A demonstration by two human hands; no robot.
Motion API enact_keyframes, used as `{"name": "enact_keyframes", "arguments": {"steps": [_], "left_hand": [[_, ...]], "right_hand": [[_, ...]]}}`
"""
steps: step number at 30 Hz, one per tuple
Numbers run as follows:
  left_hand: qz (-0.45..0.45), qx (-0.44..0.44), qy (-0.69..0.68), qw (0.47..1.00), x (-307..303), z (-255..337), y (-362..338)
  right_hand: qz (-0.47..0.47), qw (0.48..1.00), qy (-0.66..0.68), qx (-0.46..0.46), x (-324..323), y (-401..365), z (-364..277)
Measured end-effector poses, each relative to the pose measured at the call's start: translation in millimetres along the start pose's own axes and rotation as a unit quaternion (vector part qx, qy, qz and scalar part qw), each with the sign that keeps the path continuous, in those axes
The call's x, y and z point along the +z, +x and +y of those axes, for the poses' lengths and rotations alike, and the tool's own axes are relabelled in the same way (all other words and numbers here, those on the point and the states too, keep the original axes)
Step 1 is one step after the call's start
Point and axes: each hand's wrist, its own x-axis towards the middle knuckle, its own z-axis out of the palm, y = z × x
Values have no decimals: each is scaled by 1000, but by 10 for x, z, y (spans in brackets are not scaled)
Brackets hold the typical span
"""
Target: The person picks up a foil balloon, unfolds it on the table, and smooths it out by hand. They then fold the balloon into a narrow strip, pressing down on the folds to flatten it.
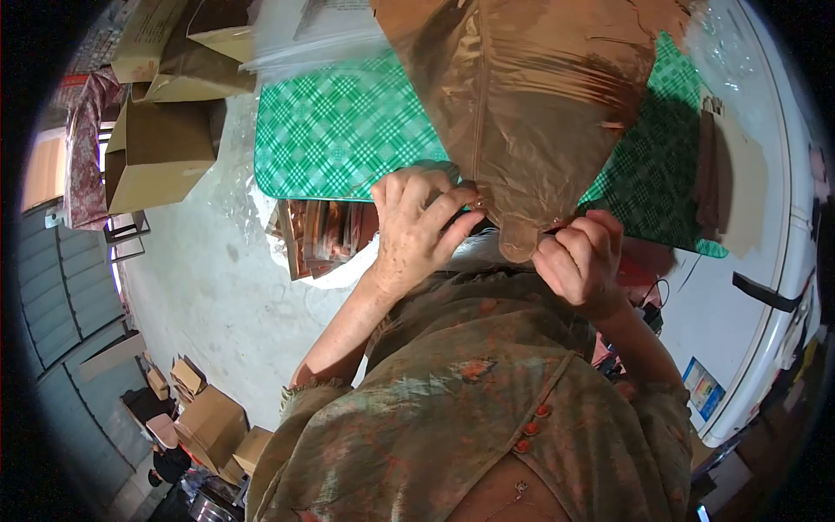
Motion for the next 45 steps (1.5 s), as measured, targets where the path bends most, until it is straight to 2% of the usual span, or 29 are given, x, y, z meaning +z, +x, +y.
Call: {"name": "enact_keyframes", "arguments": {"steps": [3,9,15,21,30,36,45], "left_hand": [[-1,-1,2,1000,6,-2,-1],[-6,7,12,1000,10,-12,1],[-11,-10,14,1000,5,4,0],[-9,1,15,1000,14,-15,-13],[-12,-1,19,1000,14,-12,-14],[-9,9,23,1000,11,-28,-19],[-11,19,14,1000,-14,-25,-6]], "right_hand": [[-18,1000,10,-2,-33,76,-35],[8,1000,16,8,-5,114,-68],[3,999,-21,29,54,28,-51],[-54,998,0,40,31,-15,-76],[-12,1000,-13,21,96,26,-68],[-29,999,-11,27,93,-34,-43],[86,995,49,7,81,58,-68]]}}
